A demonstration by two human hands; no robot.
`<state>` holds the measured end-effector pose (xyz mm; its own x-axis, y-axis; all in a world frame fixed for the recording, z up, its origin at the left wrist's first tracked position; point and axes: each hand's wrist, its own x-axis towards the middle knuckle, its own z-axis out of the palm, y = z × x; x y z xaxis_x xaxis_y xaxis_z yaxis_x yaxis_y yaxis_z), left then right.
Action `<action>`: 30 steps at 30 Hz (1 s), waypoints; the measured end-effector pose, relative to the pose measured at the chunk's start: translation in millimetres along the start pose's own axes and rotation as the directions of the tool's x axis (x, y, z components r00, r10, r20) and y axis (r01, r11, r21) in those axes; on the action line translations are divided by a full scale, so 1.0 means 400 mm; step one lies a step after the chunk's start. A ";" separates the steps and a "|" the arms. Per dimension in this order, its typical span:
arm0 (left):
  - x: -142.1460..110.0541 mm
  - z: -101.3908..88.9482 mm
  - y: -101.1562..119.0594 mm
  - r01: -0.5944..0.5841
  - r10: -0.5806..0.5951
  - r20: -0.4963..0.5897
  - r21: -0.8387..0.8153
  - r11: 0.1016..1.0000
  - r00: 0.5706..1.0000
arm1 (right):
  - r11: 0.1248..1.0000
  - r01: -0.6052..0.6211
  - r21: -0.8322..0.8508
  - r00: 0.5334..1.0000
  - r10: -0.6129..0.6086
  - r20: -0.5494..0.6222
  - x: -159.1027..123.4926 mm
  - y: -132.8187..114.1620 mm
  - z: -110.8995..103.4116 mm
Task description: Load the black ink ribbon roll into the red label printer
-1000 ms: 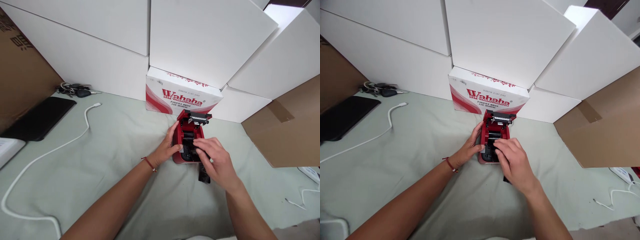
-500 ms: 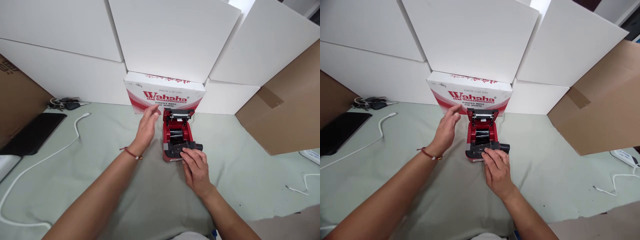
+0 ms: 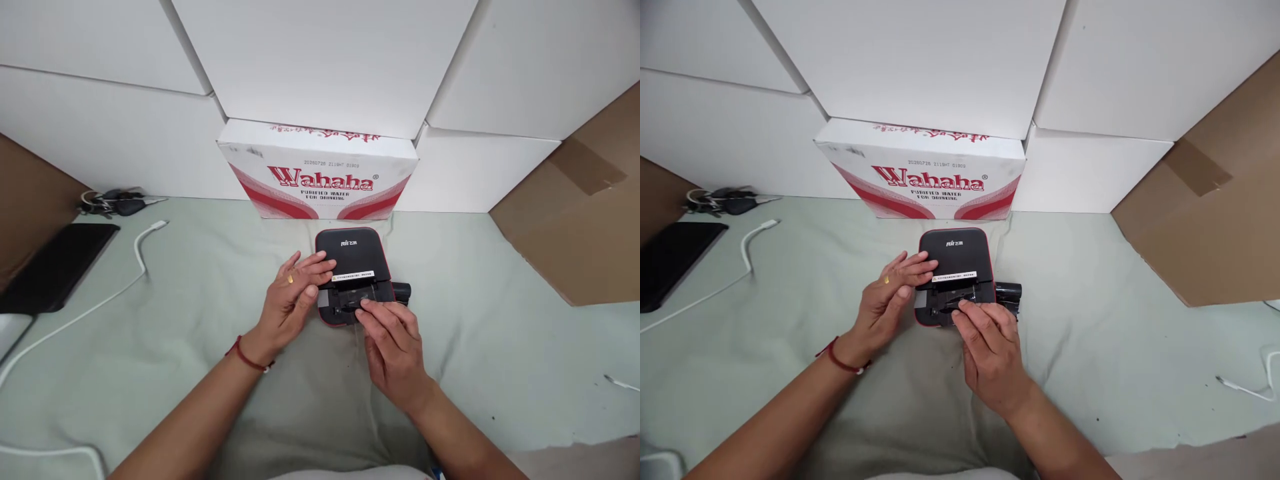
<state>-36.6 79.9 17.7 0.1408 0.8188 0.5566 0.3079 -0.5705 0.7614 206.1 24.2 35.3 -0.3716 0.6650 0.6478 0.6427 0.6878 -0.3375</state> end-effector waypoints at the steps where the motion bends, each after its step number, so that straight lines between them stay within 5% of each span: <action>1: -0.006 0.002 -0.006 -0.040 0.040 0.006 0.043 0.998 0.999 | 1.000 -0.004 0.003 1.000 0.004 0.002 0.000 -0.002 -0.002; 6: 0.000 -0.007 -0.012 -0.062 0.060 0.037 0.033 0.998 0.997 | 1.000 -0.017 -0.003 1.000 0.017 0.022 0.000 -0.006 -0.007; 16: 0.028 -0.016 -0.016 0.314 -0.288 0.127 -0.324 0.892 0.949 | 1.000 -0.012 -0.006 1.000 0.012 -0.003 0.003 -0.003 -0.002; 25: -0.007 0.044 -0.070 0.368 -0.320 0.181 -0.478 0.798 0.930 | 1.000 -0.004 -0.010 1.000 0.004 0.029 0.011 -0.014 -0.014; 30: 0.000 0.050 -0.081 0.354 -0.283 0.213 -0.541 0.763 0.935 | 0.997 -0.060 0.048 0.994 0.055 0.095 0.080 -0.016 -0.068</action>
<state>-27.7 99.5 -13.6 0.2447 0.9410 0.2338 -0.2241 -0.1797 0.9578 208.4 33.2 76.9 -0.3972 0.7267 0.5605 0.6311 0.6597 -0.4080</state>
